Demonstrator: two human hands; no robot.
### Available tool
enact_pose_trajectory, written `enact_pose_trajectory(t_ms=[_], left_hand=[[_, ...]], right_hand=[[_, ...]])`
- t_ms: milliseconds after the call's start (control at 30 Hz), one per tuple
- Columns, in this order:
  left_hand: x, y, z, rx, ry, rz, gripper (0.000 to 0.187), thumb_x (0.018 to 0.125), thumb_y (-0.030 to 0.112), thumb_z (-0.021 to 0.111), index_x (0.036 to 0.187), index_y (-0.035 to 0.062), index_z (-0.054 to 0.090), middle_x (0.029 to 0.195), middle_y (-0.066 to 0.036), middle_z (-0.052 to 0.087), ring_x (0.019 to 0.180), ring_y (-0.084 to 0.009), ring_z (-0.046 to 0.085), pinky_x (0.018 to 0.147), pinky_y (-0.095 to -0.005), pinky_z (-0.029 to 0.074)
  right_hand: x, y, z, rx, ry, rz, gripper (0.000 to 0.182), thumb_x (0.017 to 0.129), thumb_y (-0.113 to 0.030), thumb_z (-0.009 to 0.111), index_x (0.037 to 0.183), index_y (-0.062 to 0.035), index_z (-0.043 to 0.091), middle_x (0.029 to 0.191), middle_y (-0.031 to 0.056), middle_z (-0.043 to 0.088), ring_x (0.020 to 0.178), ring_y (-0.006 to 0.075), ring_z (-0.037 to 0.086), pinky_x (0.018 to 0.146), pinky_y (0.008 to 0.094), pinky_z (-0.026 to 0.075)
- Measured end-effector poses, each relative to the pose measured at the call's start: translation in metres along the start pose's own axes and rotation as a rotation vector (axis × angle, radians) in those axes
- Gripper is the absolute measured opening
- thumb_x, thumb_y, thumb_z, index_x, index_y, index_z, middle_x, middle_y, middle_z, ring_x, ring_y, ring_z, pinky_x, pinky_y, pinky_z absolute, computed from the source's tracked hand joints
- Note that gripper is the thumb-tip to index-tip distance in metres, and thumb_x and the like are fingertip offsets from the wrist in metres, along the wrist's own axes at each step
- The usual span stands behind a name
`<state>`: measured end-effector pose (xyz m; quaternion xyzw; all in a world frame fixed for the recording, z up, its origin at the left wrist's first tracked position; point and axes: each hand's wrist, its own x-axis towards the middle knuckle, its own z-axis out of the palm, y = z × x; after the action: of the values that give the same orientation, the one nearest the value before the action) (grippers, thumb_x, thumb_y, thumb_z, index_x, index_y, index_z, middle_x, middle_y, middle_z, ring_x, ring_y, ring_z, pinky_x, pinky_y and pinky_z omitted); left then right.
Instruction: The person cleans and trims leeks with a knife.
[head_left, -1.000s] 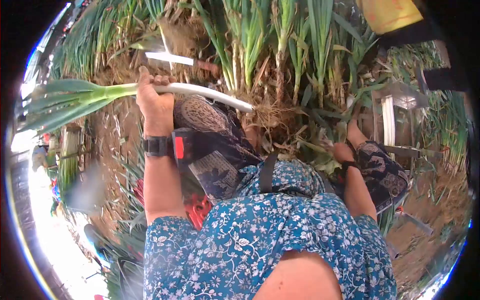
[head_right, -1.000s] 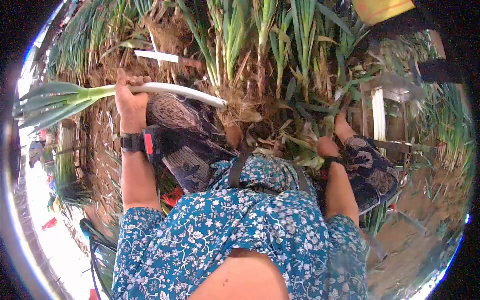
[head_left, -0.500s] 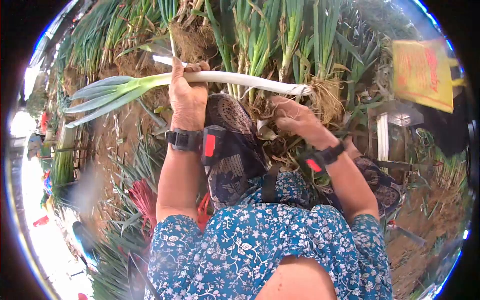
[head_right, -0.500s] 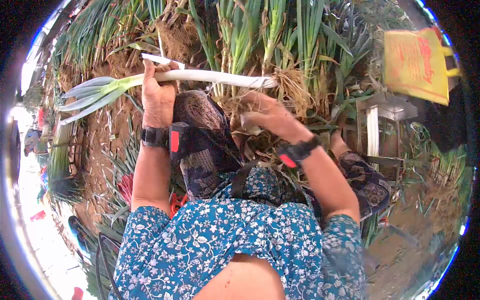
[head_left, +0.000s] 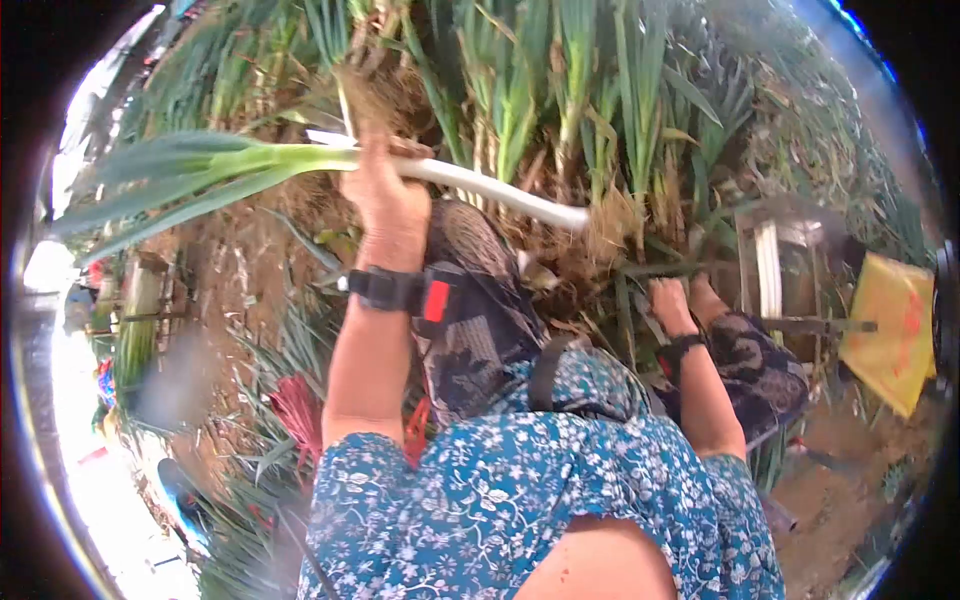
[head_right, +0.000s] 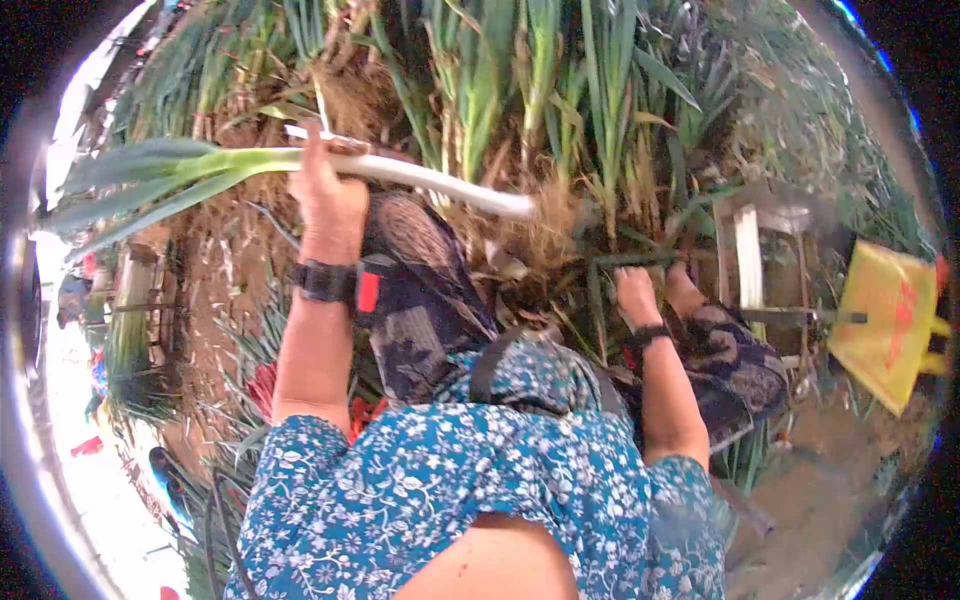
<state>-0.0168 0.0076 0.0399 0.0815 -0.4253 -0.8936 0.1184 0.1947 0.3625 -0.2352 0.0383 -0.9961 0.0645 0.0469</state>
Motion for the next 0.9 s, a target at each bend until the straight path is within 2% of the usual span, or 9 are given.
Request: enact_pose_trajectory(t_ms=[100, 133, 267, 467, 667, 700, 800, 867, 900], left_hand=[[-0.002, -0.007, 0.015, 0.062, -0.069, -0.02, 0.015, 0.082, 0.011, 0.064, 0.079, 0.0052, 0.05, 0.052, -0.007, 0.05, 0.041, -0.0204, 0.051, 0.039, -0.033, 0.044], [-0.009, -0.007, 0.026, 0.046, -0.122, -0.005, 0.018, 0.081, 0.012, 0.065, 0.078, 0.0058, 0.049, 0.051, -0.006, 0.049, 0.04, -0.0188, 0.05, 0.037, -0.0309, 0.044], [-0.018, -0.028, 0.046, 0.228, -0.384, -0.222, 0.018, 0.081, 0.008, 0.064, 0.075, 0.007, 0.047, 0.05, -0.003, 0.044, 0.04, -0.016, 0.046, 0.038, -0.031, 0.042], [-0.052, -0.073, 0.097, 0.57, -0.855, -0.408, 0.01, 0.08, 0.008, 0.061, 0.081, 0.0021, 0.053, 0.058, -0.004, 0.054, 0.046, -0.0108, 0.052, 0.039, -0.0228, 0.043], [-0.129, -0.113, 0.152, 0.734, -1.516, -0.395, 0.018, 0.076, 0.008, 0.064, 0.093, 0.0006, 0.062, 0.072, -0.002, 0.06, 0.066, -0.0099, 0.056, 0.058, -0.0257, 0.046], [-0.144, -0.115, 0.159, 0.835, -1.626, -0.369, 0.019, 0.075, 0.009, 0.064, 0.093, 0.001, 0.062, 0.072, -0.003, 0.06, 0.067, -0.0121, 0.057, 0.061, -0.0274, 0.046], [-0.16, -0.137, 0.179, 1.07, -1.811, 0.174, 0.037, 0.072, 0.01, 0.068, 0.107, 0.0058, 0.058, 0.083, -0.007, 0.06, 0.081, -0.017, 0.059, 0.074, -0.0313, 0.048], [-0.16, -0.157, 0.18, 0.903, -1.585, 0.931, 0.045, 0.07, 0.006, 0.066, 0.114, 0.0076, 0.055, 0.107, -0.012, 0.058, 0.105, -0.0248, 0.053, 0.089, -0.0377, 0.041], [-0.165, -0.142, 0.188, 0.982, -1.522, 0.886, 0.052, 0.071, 0.004, 0.064, 0.12, 0.0091, 0.051, 0.124, -0.013, 0.049, 0.121, -0.0297, 0.04, 0.1, -0.0409, 0.031]], right_hand=[[0.019, -0.048, -0.048, 0.331, -0.31, 0.401, 0.025, 0.073, -0.008, 0.056, 0.097, -0.0053, 0.059, 0.084, 0.0167, 0.059, 0.096, 0.0372, 0.053, 0.076, 0.0442, 0.045], [0.029, -0.057, -0.074, 0.401, -0.495, 0.373, 0.024, 0.079, -0.01, 0.051, 0.101, -0.0011, 0.058, 0.099, 0.0221, 0.059, 0.091, 0.0407, 0.055, 0.075, 0.0486, 0.044], [0.042, -0.059, -0.141, -0.09, -0.308, -0.006, 0.065, 0.072, -0.005, 0.056, 0.132, -0.0037, 0.034, 0.12, 0.0184, 0.045, 0.101, 0.039, 0.049, 0.079, 0.0471, 0.042], [0.068, -0.092, -0.305, -0.13, 0.454, -0.295, 0.041, 0.074, -0.014, 0.053, 0.113, -0.0039, 0.053, 0.108, 0.0138, 0.054, 0.105, 0.0299, 0.05, 0.091, 0.0446, 0.037], [0.041, -0.065, -0.358, -0.566, 0.411, -0.333, 0.036, 0.076, -0.021, 0.055, 0.111, -0.0146, 0.053, 0.111, 0.0039, 0.055, 0.117, 0.0216, 0.044, 0.102, 0.045, 0.029], [0.032, -0.047, -0.356, -0.589, 0.407, -0.289, 0.021, 0.075, -0.02, 0.055, 0.095, -0.0133, 0.058, 0.099, 0.0022, 0.058, 0.108, 0.0203, 0.049, 0.104, 0.0423, 0.027], [-0.004, -0.006, -0.355, -0.425, 0.383, -0.106, 0.004, 0.072, -0.017, 0.056, 0.068, -0.0144, 0.056, 0.07, 0.0012, 0.053, 0.074, 0.0186, 0.055, 0.076, 0.0371, 0.044], [-0.038, 0.023, -0.364, -0.593, 0.1, 0.216, 0.025, 0.071, -0.011, 0.056, 0.094, -0.0046, 0.06, 0.076, 0.0096, 0.057, 0.076, 0.0255, 0.056, 0.07, 0.0395, 0.043], [-0.063, 0.04, -0.384, -0.568, 0.18, 0.265, 0.025, 0.071, -0.008, 0.054, 0.095, -0.0047, 0.06, 0.077, 0.01, 0.057, 0.077, 0.0262, 0.056, 0.07, 0.0398, 0.043]])
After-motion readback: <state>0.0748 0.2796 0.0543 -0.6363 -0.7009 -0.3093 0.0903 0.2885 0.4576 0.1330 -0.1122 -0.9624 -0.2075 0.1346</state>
